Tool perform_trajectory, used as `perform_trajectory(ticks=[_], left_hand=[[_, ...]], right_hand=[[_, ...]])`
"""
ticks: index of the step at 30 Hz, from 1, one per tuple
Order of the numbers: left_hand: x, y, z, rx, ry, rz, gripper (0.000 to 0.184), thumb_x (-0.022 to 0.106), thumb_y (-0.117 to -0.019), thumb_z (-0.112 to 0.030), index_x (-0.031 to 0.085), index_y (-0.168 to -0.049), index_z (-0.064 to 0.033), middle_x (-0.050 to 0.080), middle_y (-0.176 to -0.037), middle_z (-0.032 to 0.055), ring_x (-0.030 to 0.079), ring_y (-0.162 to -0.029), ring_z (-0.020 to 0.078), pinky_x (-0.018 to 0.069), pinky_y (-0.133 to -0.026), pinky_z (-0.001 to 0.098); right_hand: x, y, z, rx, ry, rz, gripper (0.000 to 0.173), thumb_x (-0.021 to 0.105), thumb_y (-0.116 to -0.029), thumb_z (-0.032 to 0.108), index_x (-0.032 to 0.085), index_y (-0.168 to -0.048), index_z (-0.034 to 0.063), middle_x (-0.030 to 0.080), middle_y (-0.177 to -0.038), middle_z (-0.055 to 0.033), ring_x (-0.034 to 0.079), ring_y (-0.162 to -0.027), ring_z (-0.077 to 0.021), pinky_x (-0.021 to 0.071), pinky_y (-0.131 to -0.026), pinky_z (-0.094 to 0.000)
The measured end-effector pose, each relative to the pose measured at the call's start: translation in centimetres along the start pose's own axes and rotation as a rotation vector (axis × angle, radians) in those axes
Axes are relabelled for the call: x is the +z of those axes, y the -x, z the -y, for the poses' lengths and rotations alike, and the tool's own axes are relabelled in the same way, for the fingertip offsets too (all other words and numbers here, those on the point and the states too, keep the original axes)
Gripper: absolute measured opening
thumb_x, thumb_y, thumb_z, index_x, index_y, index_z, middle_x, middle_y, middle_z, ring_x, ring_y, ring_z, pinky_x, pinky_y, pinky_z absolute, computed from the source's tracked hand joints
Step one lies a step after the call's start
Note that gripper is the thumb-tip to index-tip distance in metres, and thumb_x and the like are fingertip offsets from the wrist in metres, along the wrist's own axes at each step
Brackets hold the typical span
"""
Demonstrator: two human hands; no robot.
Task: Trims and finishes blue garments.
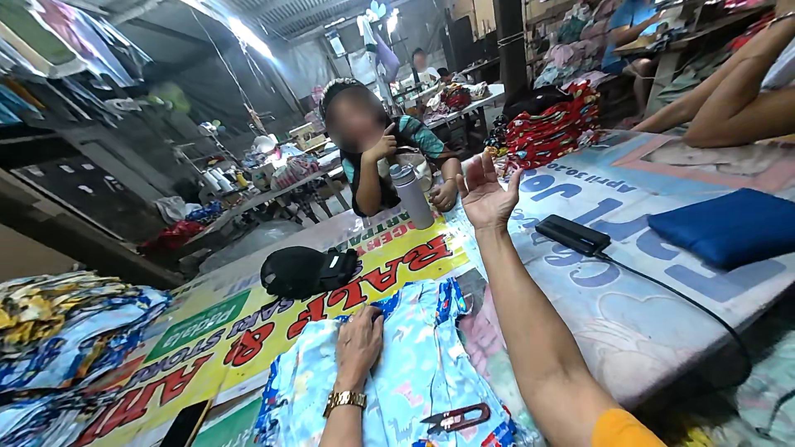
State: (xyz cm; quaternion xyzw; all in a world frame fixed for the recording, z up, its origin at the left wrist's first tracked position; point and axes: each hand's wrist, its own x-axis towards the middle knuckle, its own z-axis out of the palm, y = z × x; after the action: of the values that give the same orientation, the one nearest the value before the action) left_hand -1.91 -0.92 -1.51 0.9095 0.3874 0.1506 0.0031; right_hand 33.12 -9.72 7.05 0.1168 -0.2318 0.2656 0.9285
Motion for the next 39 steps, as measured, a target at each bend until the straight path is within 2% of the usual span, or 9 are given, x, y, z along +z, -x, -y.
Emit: perform_trajectory(ticks=[2, 9, 13, 17, 19, 21, 25, 29, 39], left_hand=[[0.0, 0.0, 0.0, 0.000, -0.002, 0.003, 0.030, 0.051, -0.1034, -0.027, 0.072, -0.117, -0.0095, 0.072, -0.117, 0.0121, 0.067, -0.112, 0.0319, 0.0477, -0.098, 0.0576], [0.1, -0.1, 0.2, -0.010, -0.003, 0.008, 0.029, 0.052, -0.1032, -0.027, 0.072, -0.117, -0.0110, 0.072, -0.117, 0.0106, 0.067, -0.113, 0.0306, 0.0480, -0.099, 0.0567], [0.1, -0.1, 0.2, 0.001, 0.006, 0.001, 0.028, 0.053, -0.1029, -0.025, 0.072, -0.117, -0.0098, 0.072, -0.117, 0.0114, 0.068, -0.112, 0.0312, 0.0484, -0.098, 0.0570], [0.0, 0.0, 0.1, -0.004, 0.004, 0.002, 0.029, 0.052, -0.1032, -0.026, 0.072, -0.118, -0.0098, 0.072, -0.118, 0.0119, 0.067, -0.113, 0.0317, 0.0480, -0.098, 0.0573], [0.0, -0.1, 0.1, 0.000, 0.001, -0.002, 0.029, 0.053, -0.1030, -0.026, 0.072, -0.118, -0.0095, 0.072, -0.118, 0.0124, 0.067, -0.113, 0.0327, 0.0482, -0.098, 0.0582], [0.0, 0.0, 0.1, 0.007, 0.005, -0.006, 0.029, 0.052, -0.1030, -0.025, 0.072, -0.117, -0.0088, 0.072, -0.118, 0.0131, 0.067, -0.112, 0.0333, 0.0482, -0.097, 0.0587], [0.1, 0.0, 0.2, -0.001, 0.003, -0.008, 0.029, 0.052, -0.1032, -0.025, 0.072, -0.118, -0.0097, 0.072, -0.117, 0.0125, 0.067, -0.112, 0.0327, 0.0481, -0.098, 0.0581], [0.1, 0.1, 0.1, 0.003, -0.008, -0.020, 0.028, 0.053, -0.1026, -0.025, 0.072, -0.116, -0.0094, 0.072, -0.116, 0.0127, 0.068, -0.110, 0.0335, 0.0486, -0.097, 0.0586], [0.1, 0.0, 0.1, 0.002, -0.004, -0.012, 0.029, 0.052, -0.1034, -0.026, 0.072, -0.117, -0.0098, 0.072, -0.116, 0.0121, 0.068, -0.111, 0.0324, 0.0485, -0.096, 0.0582]], right_hand=[[0.2, 0.0, -0.1, 0.005, 0.018, -0.065, 0.085, 0.008, -0.0993, 0.074, 0.069, -0.122, 0.0197, 0.074, -0.100, -0.0007, 0.071, -0.095, -0.0184, 0.0581, -0.085, -0.0416], [-0.5, -0.3, -0.4, 0.082, 0.026, -0.172, 0.089, 0.009, -0.0999, 0.074, 0.033, -0.159, 0.0106, 0.047, -0.156, -0.0129, 0.047, -0.143, -0.0280, 0.0405, -0.114, -0.0503], [-0.3, 0.1, -0.5, -0.006, 0.007, -0.143, 0.082, 0.012, -0.1008, 0.072, 0.073, -0.107, 0.0166, 0.074, -0.084, 0.0000, 0.072, -0.080, -0.0158, 0.0603, -0.079, -0.0386], [-1.4, 0.2, -0.2, 0.013, 0.060, -0.044, 0.083, 0.009, -0.1011, 0.072, 0.059, -0.136, 0.0153, 0.070, -0.119, -0.0055, 0.068, -0.112, -0.0232, 0.0552, -0.096, -0.0466], [-1.3, 0.1, -0.5, -0.010, 0.030, -0.086, 0.077, 0.016, -0.1011, 0.072, 0.072, -0.089, 0.0198, 0.060, -0.063, 0.0072, 0.057, -0.057, -0.0073, 0.0506, -0.057, -0.0276], [-1.6, 0.1, -0.6, -0.007, -0.026, -0.029, 0.075, 0.016, -0.1015, 0.071, 0.061, -0.070, 0.0201, 0.044, -0.049, 0.0092, 0.040, -0.041, -0.0051, 0.0364, -0.044, -0.0229], [-2.0, 0.3, -0.4, 0.041, 0.097, -0.075, 0.081, 0.009, -0.1007, 0.072, 0.070, -0.116, 0.0201, 0.074, -0.093, 0.0008, 0.070, -0.081, -0.0137, 0.0582, -0.071, -0.0332], [-1.8, 0.3, -0.7, 0.030, -0.021, -0.061, 0.076, 0.017, -0.1011, 0.071, 0.071, -0.089, 0.0196, 0.055, -0.058, 0.0079, 0.050, -0.049, -0.0067, 0.0449, -0.051, -0.0246], [-2.3, 0.1, -1.0, 0.063, 0.085, -0.283, 0.074, 0.015, -0.1034, 0.068, 0.071, -0.103, 0.0188, 0.065, -0.071, 0.0037, 0.059, -0.057, -0.0103, 0.0521, -0.054, -0.0277]])
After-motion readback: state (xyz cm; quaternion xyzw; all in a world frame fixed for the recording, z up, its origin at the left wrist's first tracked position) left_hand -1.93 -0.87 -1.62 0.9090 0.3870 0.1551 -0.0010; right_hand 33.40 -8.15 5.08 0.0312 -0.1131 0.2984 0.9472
